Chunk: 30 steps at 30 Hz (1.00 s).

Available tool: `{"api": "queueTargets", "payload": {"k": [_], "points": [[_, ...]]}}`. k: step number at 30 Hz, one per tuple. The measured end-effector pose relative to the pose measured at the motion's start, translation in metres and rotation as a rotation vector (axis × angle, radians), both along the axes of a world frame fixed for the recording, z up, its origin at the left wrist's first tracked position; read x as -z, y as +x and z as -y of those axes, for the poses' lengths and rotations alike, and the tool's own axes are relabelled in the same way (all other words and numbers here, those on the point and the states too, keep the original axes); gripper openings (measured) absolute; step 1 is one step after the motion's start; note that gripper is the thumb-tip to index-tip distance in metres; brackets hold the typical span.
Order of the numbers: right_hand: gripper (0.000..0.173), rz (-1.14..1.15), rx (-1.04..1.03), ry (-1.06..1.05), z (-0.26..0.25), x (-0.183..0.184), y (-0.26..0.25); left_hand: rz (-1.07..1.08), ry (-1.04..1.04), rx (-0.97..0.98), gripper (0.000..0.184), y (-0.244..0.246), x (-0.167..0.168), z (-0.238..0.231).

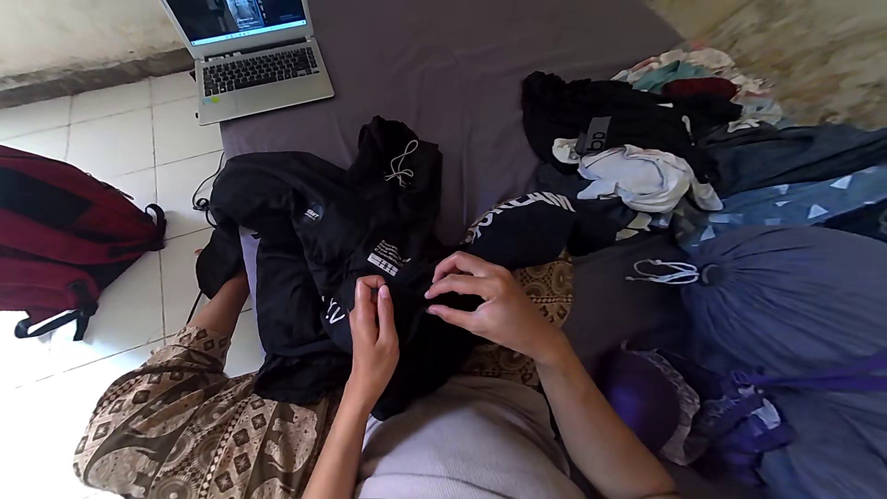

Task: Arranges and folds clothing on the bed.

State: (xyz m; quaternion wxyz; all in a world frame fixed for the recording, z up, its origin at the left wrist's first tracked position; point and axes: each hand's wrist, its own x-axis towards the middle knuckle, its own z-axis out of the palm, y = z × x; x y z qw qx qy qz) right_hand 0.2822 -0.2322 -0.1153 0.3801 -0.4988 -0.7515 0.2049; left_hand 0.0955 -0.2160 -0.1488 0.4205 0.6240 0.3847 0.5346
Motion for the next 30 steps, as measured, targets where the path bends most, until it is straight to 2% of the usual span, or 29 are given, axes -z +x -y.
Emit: {"api": "queueTargets", "payload": {"k": [10, 17, 21, 27, 30], "points": [[0.021, 0.09, -0.009, -0.084, 0.0, 0.002, 0.004, -0.015, 0.001, -0.005, 0.02, -0.001, 0.002, 0.0], [0.026, -0.218, -0.114, -0.174, -0.004, -0.008, 0.029, -0.042, -0.004, 0.156, 0.012, -0.005, 0.006, -0.004], [0.024, -0.393, -0.092, -0.193, -0.005, -0.013, 0.041, -0.067, 0.062, 0.229, 0.017, -0.002, 0.008, -0.003], [0.02, -0.436, -0.026, -0.141, -0.011, -0.018, 0.049, -0.158, 0.2, 0.215, 0.02, -0.003, 0.003, 0.001], [0.018, -0.421, 0.021, -0.129, -0.012, -0.022, 0.049, -0.261, 0.236, 0.205, 0.036, -0.005, 0.001, 0.005]]}}
